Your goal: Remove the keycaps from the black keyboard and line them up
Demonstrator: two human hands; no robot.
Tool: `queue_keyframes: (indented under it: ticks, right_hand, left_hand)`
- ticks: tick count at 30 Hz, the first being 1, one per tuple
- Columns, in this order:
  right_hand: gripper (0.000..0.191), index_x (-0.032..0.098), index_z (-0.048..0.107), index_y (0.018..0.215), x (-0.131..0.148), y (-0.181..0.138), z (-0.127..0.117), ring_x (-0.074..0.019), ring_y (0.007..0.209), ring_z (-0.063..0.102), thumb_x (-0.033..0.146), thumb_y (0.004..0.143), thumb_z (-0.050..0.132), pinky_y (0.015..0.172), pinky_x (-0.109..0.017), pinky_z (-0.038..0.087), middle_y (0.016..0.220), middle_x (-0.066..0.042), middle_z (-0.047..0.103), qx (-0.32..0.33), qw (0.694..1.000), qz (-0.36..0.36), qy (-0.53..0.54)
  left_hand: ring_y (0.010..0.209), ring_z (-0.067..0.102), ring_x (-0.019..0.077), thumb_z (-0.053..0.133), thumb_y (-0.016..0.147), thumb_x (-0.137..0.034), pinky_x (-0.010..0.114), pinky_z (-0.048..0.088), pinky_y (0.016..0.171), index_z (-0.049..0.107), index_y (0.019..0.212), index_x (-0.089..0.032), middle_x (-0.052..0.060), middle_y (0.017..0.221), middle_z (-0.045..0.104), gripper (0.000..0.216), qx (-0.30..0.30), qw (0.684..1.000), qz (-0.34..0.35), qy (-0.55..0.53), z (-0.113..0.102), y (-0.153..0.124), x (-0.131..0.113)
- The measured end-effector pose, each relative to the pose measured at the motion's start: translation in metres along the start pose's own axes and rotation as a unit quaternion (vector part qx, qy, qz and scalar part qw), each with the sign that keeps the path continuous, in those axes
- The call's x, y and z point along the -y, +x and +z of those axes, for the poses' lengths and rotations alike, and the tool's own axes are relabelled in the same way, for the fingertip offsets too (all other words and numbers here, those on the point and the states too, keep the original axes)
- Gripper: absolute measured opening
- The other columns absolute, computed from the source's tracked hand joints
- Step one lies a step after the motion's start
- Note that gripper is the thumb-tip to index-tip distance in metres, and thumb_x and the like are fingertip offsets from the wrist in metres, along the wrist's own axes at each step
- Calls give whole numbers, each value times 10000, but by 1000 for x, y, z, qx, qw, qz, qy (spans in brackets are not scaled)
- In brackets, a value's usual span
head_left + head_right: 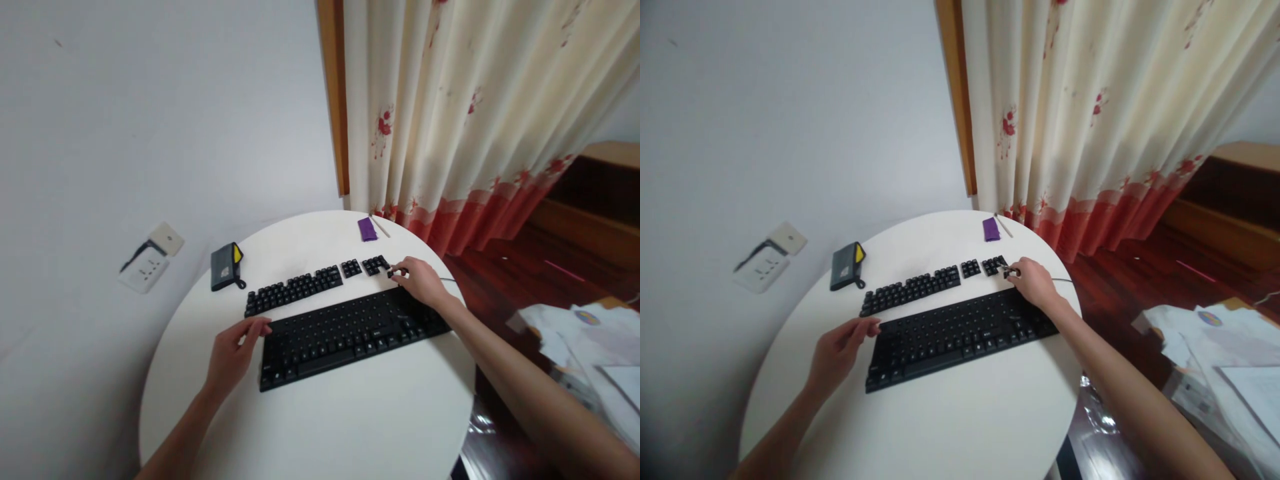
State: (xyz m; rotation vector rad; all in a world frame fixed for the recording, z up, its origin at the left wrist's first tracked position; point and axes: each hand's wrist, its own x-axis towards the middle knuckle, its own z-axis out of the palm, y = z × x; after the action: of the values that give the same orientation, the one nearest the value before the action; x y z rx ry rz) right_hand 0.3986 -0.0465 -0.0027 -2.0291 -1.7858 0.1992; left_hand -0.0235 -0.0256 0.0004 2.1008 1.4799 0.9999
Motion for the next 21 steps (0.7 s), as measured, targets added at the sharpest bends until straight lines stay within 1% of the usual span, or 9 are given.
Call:
queue_keyframes:
  ticks: [3, 5, 9, 15, 21]
  right_hand:
    - [201, 216, 761, 1010, -12, 9, 7, -217, 885, 653, 301, 855, 668, 725, -264, 408, 942, -65, 718, 54, 998, 23, -36]
    - [197, 215, 761, 999, -11, 13, 13, -219, 874, 660, 308, 849, 672, 699, -262, 400, 920, -68, 726, 66, 997, 28, -42]
    - [172, 195, 761, 933, -6, 17, 18, -233, 839, 671, 312, 834, 684, 661, -271, 390, 873, -86, 733, 66, 996, 37, -51]
    - [273, 216, 708, 1055, -6, 16, 18, -233, 877, 661, 356, 820, 699, 672, -269, 393, 982, -88, 728, 45, 995, 63, -63]
    - [210, 195, 684, 883, -4, 18, 22, -235, 848, 661, 386, 797, 710, 655, -271, 382, 920, -91, 718, 40, 991, 100, -78]
  left_hand:
    - [634, 660, 168, 521, 883, -497, 254, 545, 662, 740, 852, -161, 37, 703, 731, 402, -15, 1000, -14, -3, 1, 0, 7]
    - [616, 646, 158, 517, 889, -483, 247, 535, 648, 733, 843, -159, 32, 689, 719, 393, -20, 1000, -14, -2, 1, 0, 9]
    - [589, 620, 142, 517, 902, -464, 232, 504, 610, 724, 852, -155, 21, 682, 700, 375, -22, 1000, -11, 4, 0, -1, 13]
    - [560, 581, 130, 519, 906, -460, 219, 455, 558, 720, 837, -163, 2, 646, 671, 365, -37, 999, -15, 11, -1, -6, 24]
    - [537, 547, 118, 527, 896, -441, 211, 428, 540, 719, 828, -161, -8, 619, 644, 347, -45, 999, -11, 5, -1, -7, 24]
